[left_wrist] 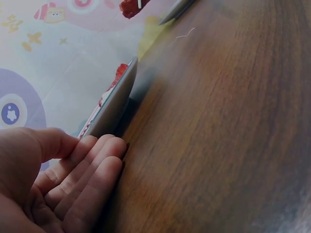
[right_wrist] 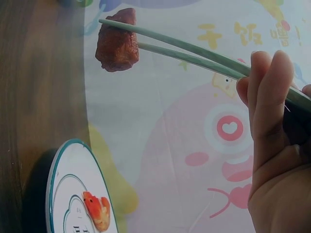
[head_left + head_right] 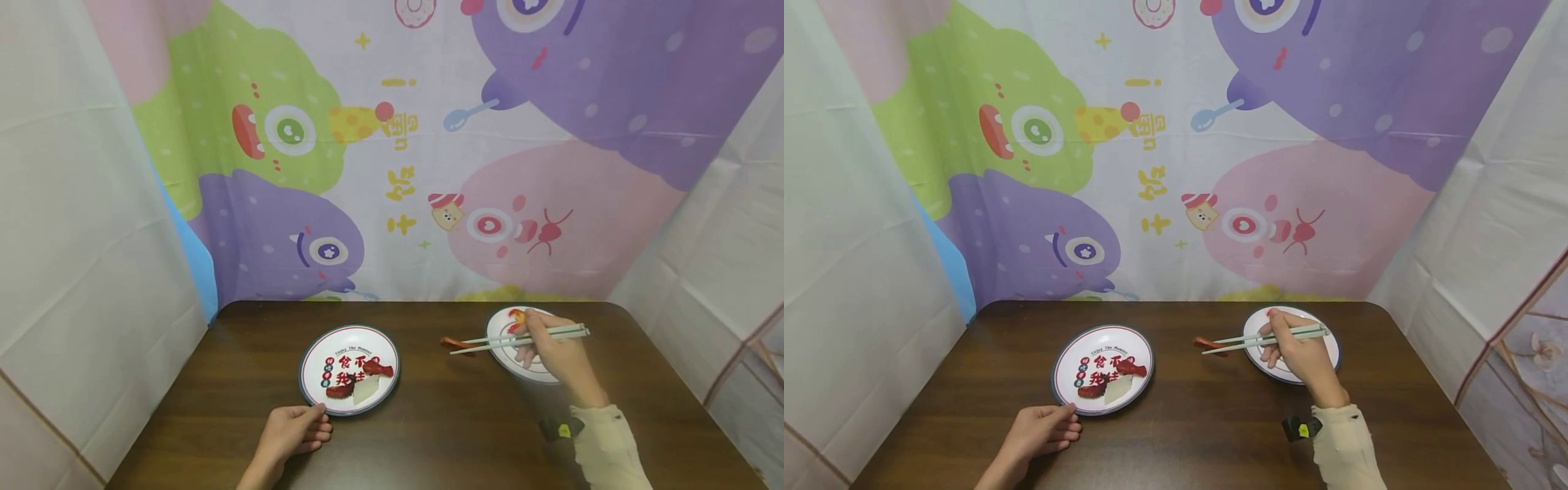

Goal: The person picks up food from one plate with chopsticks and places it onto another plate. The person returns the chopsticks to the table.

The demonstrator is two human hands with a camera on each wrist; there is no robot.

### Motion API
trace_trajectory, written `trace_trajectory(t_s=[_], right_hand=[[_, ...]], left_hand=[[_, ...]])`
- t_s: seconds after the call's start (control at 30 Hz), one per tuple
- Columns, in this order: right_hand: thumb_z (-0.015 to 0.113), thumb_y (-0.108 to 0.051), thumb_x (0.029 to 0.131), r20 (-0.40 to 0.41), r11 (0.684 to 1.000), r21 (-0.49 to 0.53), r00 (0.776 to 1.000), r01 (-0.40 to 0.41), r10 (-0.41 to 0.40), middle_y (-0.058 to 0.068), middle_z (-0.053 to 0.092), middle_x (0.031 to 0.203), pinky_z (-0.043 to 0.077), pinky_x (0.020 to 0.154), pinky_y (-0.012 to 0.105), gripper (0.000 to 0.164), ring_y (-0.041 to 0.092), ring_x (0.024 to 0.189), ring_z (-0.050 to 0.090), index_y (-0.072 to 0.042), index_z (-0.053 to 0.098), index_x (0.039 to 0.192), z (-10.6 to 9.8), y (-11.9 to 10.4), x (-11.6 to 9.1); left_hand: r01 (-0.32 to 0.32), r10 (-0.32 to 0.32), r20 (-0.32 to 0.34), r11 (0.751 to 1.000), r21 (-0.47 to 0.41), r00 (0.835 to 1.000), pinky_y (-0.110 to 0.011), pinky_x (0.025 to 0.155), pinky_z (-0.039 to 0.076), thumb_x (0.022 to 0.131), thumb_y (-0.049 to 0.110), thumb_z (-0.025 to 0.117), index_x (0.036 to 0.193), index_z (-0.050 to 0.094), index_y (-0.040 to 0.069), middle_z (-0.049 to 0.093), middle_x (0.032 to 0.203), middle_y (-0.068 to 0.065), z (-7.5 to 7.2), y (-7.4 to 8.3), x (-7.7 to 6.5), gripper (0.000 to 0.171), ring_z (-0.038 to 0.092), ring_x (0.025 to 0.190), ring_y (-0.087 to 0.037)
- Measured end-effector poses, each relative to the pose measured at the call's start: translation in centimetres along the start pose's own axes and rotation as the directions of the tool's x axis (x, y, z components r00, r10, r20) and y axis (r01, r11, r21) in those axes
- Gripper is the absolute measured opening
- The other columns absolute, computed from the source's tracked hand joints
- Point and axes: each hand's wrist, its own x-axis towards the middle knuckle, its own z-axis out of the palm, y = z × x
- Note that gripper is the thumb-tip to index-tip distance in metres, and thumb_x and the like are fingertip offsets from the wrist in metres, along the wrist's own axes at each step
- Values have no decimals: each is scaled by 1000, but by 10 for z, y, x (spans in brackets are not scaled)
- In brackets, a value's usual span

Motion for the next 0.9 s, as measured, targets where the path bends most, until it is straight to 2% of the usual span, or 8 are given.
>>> trace_trajectory(t_s=[0.53, 0.73, 0.9], right_hand=[[45, -5, 109, -1, 997, 78, 1000, 16, -16, 19, 66, 58, 53, 39, 33, 36, 16, 42, 63, 14, 67, 87, 7, -5, 4], [45, -3, 109, 16, 992, 118, 999, 42, -44, 20, 65, 57, 53, 38, 33, 36, 15, 42, 63, 16, 65, 86, 11, -5, 5], [44, -2, 109, 34, 985, 159, 997, 67, -73, 26, 63, 58, 52, 37, 34, 36, 16, 43, 64, 17, 64, 85, 15, -5, 8]], left_hand=[[-4, 4, 5, 1000, 4, 1000, -28, 59, 62, 99, 29, 68, 93, 74, -5, 77, 76, -9, 1, -2, 0, 36, 74, 66, -16], [-6, 6, 8, 1000, 8, 1000, -29, 59, 62, 99, 31, 68, 94, 74, -5, 77, 76, -9, 1, -3, 1, 37, 75, 67, -16], [-11, 11, 11, 1000, 7, 1000, -29, 60, 62, 99, 31, 68, 94, 74, -5, 77, 76, -9, 1, -2, 2, 37, 75, 67, -16]])
